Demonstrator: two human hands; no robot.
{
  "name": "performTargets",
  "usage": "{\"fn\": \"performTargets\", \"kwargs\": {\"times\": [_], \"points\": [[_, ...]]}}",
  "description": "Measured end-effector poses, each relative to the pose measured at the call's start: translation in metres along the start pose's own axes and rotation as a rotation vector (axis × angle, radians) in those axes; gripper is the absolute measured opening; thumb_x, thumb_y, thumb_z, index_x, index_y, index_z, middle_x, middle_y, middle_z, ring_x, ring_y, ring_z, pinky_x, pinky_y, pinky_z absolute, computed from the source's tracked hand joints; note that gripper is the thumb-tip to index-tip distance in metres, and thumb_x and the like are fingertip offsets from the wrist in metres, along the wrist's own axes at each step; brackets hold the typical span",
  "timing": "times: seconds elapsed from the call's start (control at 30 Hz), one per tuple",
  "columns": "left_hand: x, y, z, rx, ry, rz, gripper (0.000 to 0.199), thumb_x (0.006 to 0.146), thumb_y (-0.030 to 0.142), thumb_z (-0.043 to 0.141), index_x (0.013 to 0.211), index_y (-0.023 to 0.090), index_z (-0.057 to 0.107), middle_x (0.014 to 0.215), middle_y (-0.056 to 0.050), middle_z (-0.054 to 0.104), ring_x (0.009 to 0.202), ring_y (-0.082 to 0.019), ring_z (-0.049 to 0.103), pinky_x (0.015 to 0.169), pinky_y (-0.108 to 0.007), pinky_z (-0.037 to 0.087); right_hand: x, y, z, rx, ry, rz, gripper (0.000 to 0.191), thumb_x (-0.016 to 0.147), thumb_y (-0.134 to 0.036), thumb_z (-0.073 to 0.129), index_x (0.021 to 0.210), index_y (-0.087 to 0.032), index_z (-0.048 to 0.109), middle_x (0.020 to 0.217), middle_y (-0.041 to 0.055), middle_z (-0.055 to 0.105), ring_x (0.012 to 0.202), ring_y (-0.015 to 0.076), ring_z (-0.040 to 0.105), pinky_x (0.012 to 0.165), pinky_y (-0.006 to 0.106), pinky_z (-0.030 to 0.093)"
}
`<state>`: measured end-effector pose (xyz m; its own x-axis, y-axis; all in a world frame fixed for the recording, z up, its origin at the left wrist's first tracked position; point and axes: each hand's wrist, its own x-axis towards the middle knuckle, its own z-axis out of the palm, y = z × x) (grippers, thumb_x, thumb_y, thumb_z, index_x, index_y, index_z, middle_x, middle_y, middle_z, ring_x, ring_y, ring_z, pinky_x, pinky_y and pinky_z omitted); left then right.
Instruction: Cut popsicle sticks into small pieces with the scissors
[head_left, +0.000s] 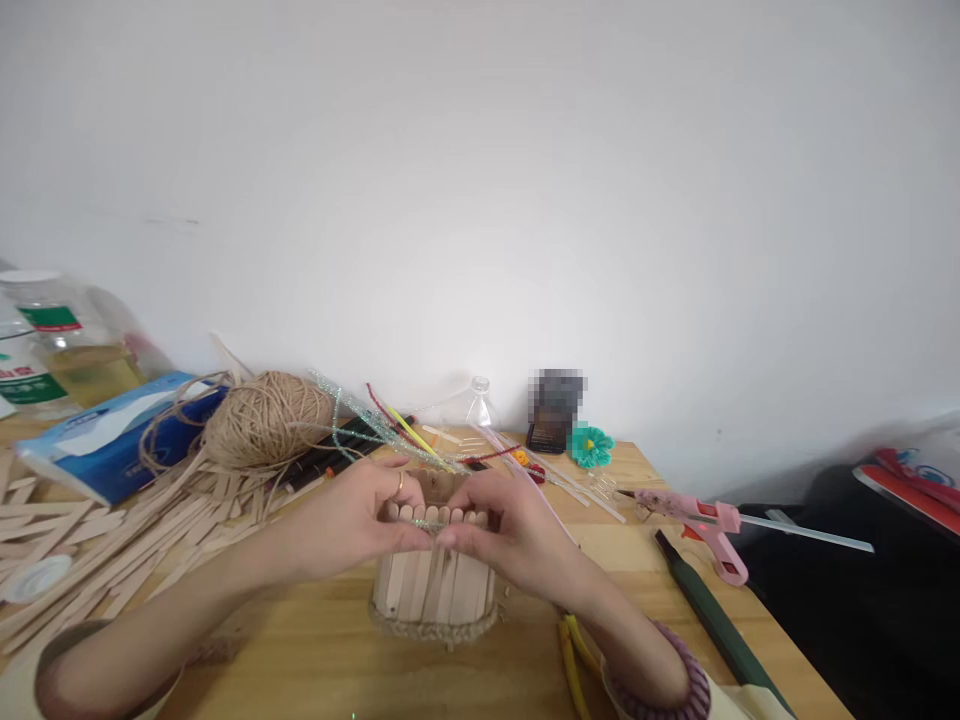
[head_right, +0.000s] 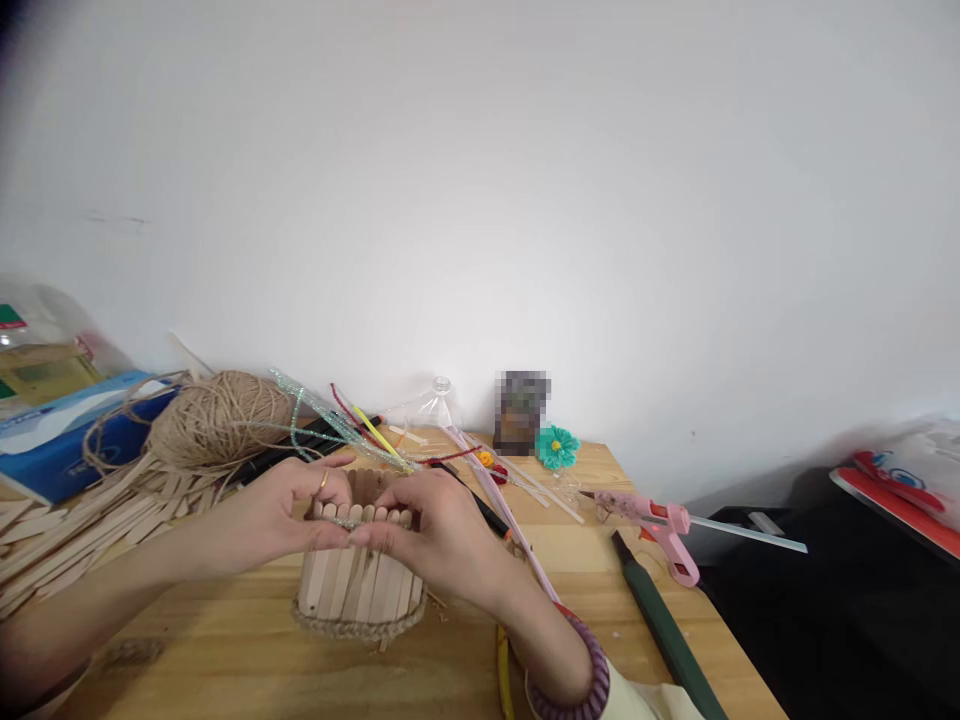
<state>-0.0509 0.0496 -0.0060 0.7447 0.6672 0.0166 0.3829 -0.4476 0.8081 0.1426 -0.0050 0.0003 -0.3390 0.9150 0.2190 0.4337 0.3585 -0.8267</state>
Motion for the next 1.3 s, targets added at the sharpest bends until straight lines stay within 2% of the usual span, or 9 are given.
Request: {"fn": "performTargets", "kwargs": {"times": [0.17, 0.3, 0.57, 0.67, 0.77, 0.9, 0.97, 1.13, 1.3], "points": [[0.005, -0.007, 0.003, -0.309, 0.094, 0.066, 0.023, 0.077, 0.037, 0.059, 0.091, 0.019, 0.06, 0.096, -0.003, 0.061, 0.096, -0.022, 0.053, 0.085, -0.033, 0.039, 0.006, 0.015, -0.001, 0.067, 0.055, 0.064, 0.028, 0.079, -0.037, 0.058, 0.06, -0.017, 0.051, 0.057, -0.0052, 0.041, 0.055, 0.0106, 0.037, 0.05, 0.021, 0.027], [0.01, -0.025, 0.009, -0.586, 0.273, 0.031, 0.041, 0.083, 0.042, 0.053, 0.119, 0.025, 0.046, 0.128, -0.006, 0.048, 0.121, -0.025, 0.04, 0.097, -0.037, 0.033, 0.008, 0.023, -0.008, 0.123, 0.116, 0.115, 0.03, 0.08, -0.042, 0.053, 0.064, -0.017, 0.049, 0.061, -0.0039, 0.041, 0.057, 0.0111, 0.037, 0.052, 0.022, 0.028], [0.014, -0.027, 0.024, -0.854, 0.139, -0.06, 0.083, 0.061, 0.045, 0.074, 0.128, 0.019, 0.034, 0.134, -0.015, 0.043, 0.122, -0.031, 0.042, 0.099, -0.044, 0.035, 0.008, 0.019, -0.011, 0.159, 0.21, 0.138, 0.035, 0.078, -0.046, 0.055, 0.059, -0.019, 0.046, 0.058, -0.0049, 0.038, 0.055, 0.0113, 0.037, 0.051, 0.023, 0.03], [0.015, -0.021, 0.025, -0.678, 0.233, -0.044, 0.095, 0.055, 0.041, 0.078, 0.132, 0.017, 0.028, 0.135, -0.017, 0.042, 0.121, -0.032, 0.043, 0.098, -0.045, 0.037, 0.006, 0.02, -0.013, 0.154, 0.249, 0.107, 0.035, 0.079, -0.052, 0.053, 0.068, -0.019, 0.053, 0.07, -0.0012, 0.049, 0.072, 0.017, 0.049, 0.068, 0.028, 0.039], [0.014, -0.024, 0.027, -0.136, 0.564, -0.034, 0.101, 0.057, 0.039, 0.077, 0.136, 0.017, 0.019, 0.134, -0.02, 0.042, 0.118, -0.036, 0.045, 0.094, -0.052, 0.04, 0.005, 0.024, -0.013, 0.182, 0.308, 0.082, 0.045, 0.082, -0.059, 0.043, 0.111, -0.024, 0.047, 0.12, 0.0074, 0.047, 0.117, 0.0224, 0.039, 0.098, 0.036, 0.03], [0.011, -0.037, 0.031, 0.781, 0.87, 0.378, 0.079, 0.07, 0.024, 0.07, 0.133, 0.016, 0.024, 0.127, -0.021, 0.048, 0.119, -0.037, 0.043, 0.092, -0.056, 0.04, 0.007, 0.031, -0.003, 0.298, 0.229, 0.095, 0.084, 0.067, -0.067, 0.057, 0.131, -0.028, 0.019, 0.144, 0.0152, 0.022, 0.132, 0.0258, 0.024, 0.103, 0.046, 0.027], [0.01, -0.041, 0.032, 0.977, 0.909, 0.577, 0.062, 0.074, 0.012, 0.064, 0.126, 0.019, 0.032, 0.13, -0.016, 0.044, 0.126, -0.033, 0.035, 0.097, -0.054, 0.037, 0.008, 0.032, 0.005, 0.341, 0.184, 0.083, 0.099, 0.057, -0.066, 0.067, 0.133, -0.031, 0.015, 0.147, 0.0143, 0.017, 0.133, 0.0272, 0.023, 0.103, 0.047, 0.027], [0.012, -0.04, 0.029, 0.972, 0.884, 0.893, 0.049, 0.069, -0.002, 0.063, 0.108, 0.021, 0.044, 0.138, -0.009, 0.024, 0.128, -0.029, 0.031, 0.099, -0.049, 0.04, 0.008, 0.037, 0.011, 0.503, 0.158, -0.072, 0.096, 0.061, -0.041, 0.079, 0.132, -0.043, 0.015, 0.147, 0.0044, 0.013, 0.13, 0.0237, 0.029, 0.099, 0.042, 0.035], [0.012, -0.045, 0.016, 0.631, 0.833, 0.94, 0.096, 0.064, 0.049, 0.071, 0.137, 0.018, 0.017, 0.134, -0.016, 0.026, 0.126, -0.03, 0.03, 0.103, -0.05, 0.034, 0.008, 0.053, -0.003, 0.521, 0.204, -0.117, 0.101, 0.058, -0.036, 0.082, 0.134, -0.043, 0.015, 0.146, 0.004, 0.01, 0.134, 0.0245, 0.018, 0.104, 0.045, 0.025]]}}
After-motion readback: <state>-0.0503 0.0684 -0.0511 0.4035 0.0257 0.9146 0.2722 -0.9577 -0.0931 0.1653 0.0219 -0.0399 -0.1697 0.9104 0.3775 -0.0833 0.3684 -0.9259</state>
